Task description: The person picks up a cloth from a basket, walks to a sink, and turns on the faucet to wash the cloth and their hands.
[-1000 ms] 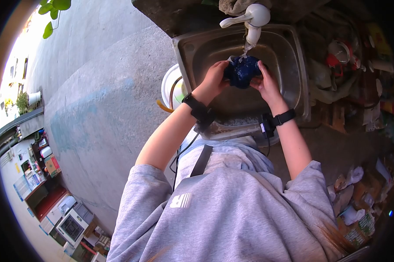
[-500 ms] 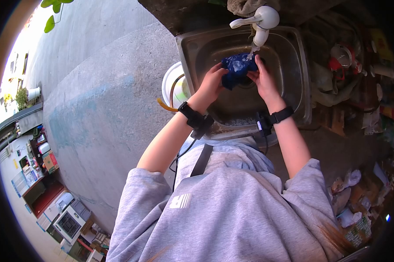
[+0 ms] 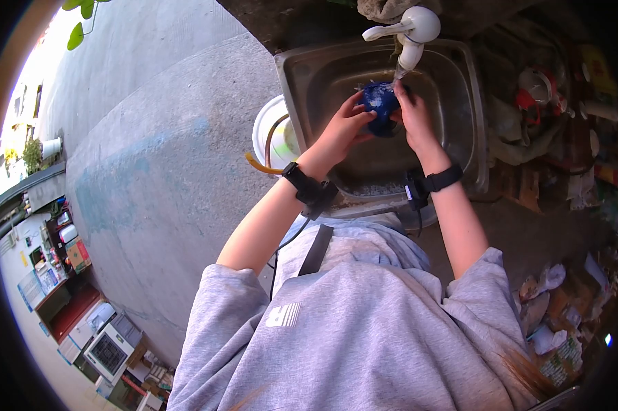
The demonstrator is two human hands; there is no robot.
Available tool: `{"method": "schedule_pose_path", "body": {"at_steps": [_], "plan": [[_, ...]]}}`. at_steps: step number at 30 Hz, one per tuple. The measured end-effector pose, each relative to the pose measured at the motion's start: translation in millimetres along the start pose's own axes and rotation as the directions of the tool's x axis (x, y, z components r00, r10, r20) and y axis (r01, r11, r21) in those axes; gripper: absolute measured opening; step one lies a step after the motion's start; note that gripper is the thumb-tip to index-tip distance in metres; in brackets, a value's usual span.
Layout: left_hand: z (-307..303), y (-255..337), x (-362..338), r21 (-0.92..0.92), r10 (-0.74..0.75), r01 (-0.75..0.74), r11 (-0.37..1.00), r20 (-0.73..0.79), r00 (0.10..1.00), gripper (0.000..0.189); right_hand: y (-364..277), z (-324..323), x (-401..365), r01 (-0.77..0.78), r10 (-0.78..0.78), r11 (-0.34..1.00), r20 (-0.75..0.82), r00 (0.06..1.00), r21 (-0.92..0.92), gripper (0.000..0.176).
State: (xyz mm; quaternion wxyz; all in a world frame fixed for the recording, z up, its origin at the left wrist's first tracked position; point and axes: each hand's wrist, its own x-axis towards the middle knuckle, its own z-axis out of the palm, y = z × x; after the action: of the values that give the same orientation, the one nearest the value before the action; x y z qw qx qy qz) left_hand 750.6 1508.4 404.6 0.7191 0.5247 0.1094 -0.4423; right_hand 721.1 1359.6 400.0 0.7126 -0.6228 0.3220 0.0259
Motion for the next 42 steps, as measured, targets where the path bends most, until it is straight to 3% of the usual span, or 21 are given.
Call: {"method": "schedule_pose_path", "body": {"at_steps": [2, 6, 9, 15, 18, 27, 34, 37, 40, 42], "plan": [[0, 3, -1, 0.023, -0.010, 0.009, 1.000, 0.025, 1.000, 0.057, -2, -5, 1, -0.058, 0.055, 0.997, 0.052, 0.997, 0.052, 0.034], [-2, 4, 2, 0.018, -0.040, 0.039, 0.999, 0.080, 0.996, 0.045, 0, -16, 4, -0.098, 0.071, 0.991, 0.254, 0.965, 0.095, 0.040], [-3, 6, 5, 0.005, -0.031, 0.031, 1.000, 0.080, 0.996, 0.036, -2, -16, 0, 0.075, -0.104, 0.993, 0.393, 0.914, 0.089, 0.037], [-8, 20, 4, 0.085, 0.062, -0.065, 0.994, 0.032, 0.998, 0.032, 4, -19, 5, 0.112, -0.171, 0.977, 0.342, 0.924, 0.184, 0.038], [-10, 21, 8, 0.250, 0.173, -0.158, 0.955, -0.037, 0.984, 0.033, 3, -19, 8, 0.212, -0.231, 0.973, 0.350, 0.908, 0.092, 0.040], [-25, 22, 17, 0.299, 0.320, -0.249, 0.921, -0.219, 0.922, 0.033, -4, -19, 8, 0.195, -0.191, 0.980, 0.442, 0.877, 0.036, 0.034], [-30, 16, 20, 0.251, 0.310, -0.250, 0.935, -0.234, 0.921, 0.033, 0, -18, 12, 0.405, -0.325, 0.903, 0.390, 0.862, -0.143, 0.019], [-28, 9, 15, 0.184, 0.391, -0.367, 0.912, -0.115, 0.913, 0.036, 2, -12, 14, 0.421, -0.365, 0.893, 0.291, 0.884, -0.160, 0.014], [-19, 0, 10, 0.605, 0.656, -0.498, 0.621, -0.052, 0.753, 0.041, 1, -5, 11, 0.296, -0.285, 0.954, 0.171, 0.943, -0.040, 0.013], [-13, -1, 4, 0.670, 0.632, -0.483, 0.564, 0.027, 0.775, 0.042, 2, -1, 5, 0.156, -0.161, 0.985, 0.082, 0.984, 0.068, 0.014]]}}
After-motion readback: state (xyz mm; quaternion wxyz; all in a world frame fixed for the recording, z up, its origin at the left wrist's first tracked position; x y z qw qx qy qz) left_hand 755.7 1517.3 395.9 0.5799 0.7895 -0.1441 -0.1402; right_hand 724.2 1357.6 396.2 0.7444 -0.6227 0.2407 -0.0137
